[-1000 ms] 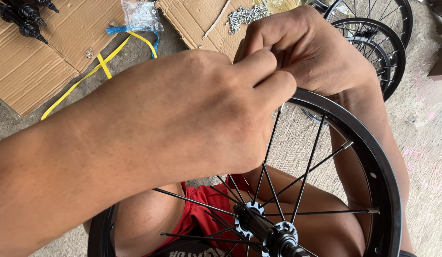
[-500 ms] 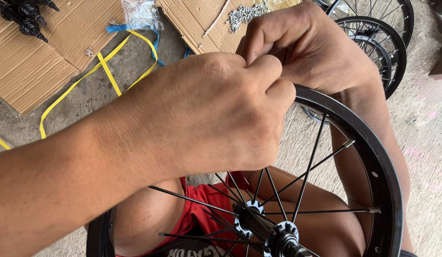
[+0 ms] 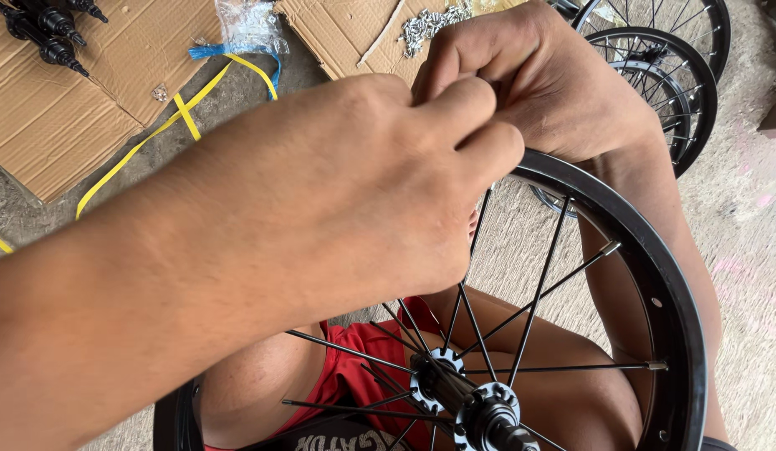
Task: The person laces a bicycle wheel by inserting spokes through the hub and rim, then securing them with nipples. The person works on one wheel at a time, rotating it to access different spoke holes.
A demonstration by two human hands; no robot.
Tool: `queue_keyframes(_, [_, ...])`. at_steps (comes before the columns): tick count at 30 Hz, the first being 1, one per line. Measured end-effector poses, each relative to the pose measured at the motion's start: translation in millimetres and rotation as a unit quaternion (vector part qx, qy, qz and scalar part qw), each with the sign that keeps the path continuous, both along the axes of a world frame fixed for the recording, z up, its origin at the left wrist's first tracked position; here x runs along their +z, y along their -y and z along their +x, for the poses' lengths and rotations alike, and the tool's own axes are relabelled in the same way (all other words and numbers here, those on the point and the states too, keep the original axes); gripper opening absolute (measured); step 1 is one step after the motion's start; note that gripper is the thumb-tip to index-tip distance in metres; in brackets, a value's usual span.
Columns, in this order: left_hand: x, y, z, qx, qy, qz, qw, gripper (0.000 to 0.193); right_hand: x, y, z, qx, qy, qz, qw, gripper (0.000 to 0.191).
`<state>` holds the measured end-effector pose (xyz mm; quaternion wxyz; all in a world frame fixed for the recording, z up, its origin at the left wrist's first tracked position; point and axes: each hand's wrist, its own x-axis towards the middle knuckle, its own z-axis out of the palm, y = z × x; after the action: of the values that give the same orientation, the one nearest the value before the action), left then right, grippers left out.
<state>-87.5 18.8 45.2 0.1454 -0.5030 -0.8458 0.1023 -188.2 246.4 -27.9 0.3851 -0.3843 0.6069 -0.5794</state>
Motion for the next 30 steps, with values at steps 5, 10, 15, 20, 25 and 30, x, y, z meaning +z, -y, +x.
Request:
queue_keyframes(5, [-6,-10,-1,-0.018,0.048,0.03,0.998,0.005,0,1,-4,0.011,-0.048,0.012,0.999,0.018])
queue_keyframes(10, [-11,-13,1,-0.027,0.076,0.068,0.994,0.008,0,0,-1,-0.006,-0.021,0.01,1.0,0.013])
queue_keyframes(15, [-11,-19,-5,-0.053,0.111,-0.008,0.992,0.009,3,3,1,0.002,-0.033,0.006,0.999,0.008])
queue_keyframes(20, [-6,-13,-11,-0.089,0.03,0.03,0.995,0.009,6,7,0,0.001,-0.04,0.014,0.999,0.017])
queue_keyframes(25, [-10,5,-7,-0.035,0.03,0.097,0.994,0.016,4,1,5,-0.055,-0.004,0.045,0.998,0.024])
queue_keyframes(30, [-6,14,-3,0.066,0.092,0.221,0.969,0.029,2,-4,7,-0.037,0.06,0.001,0.998,0.01])
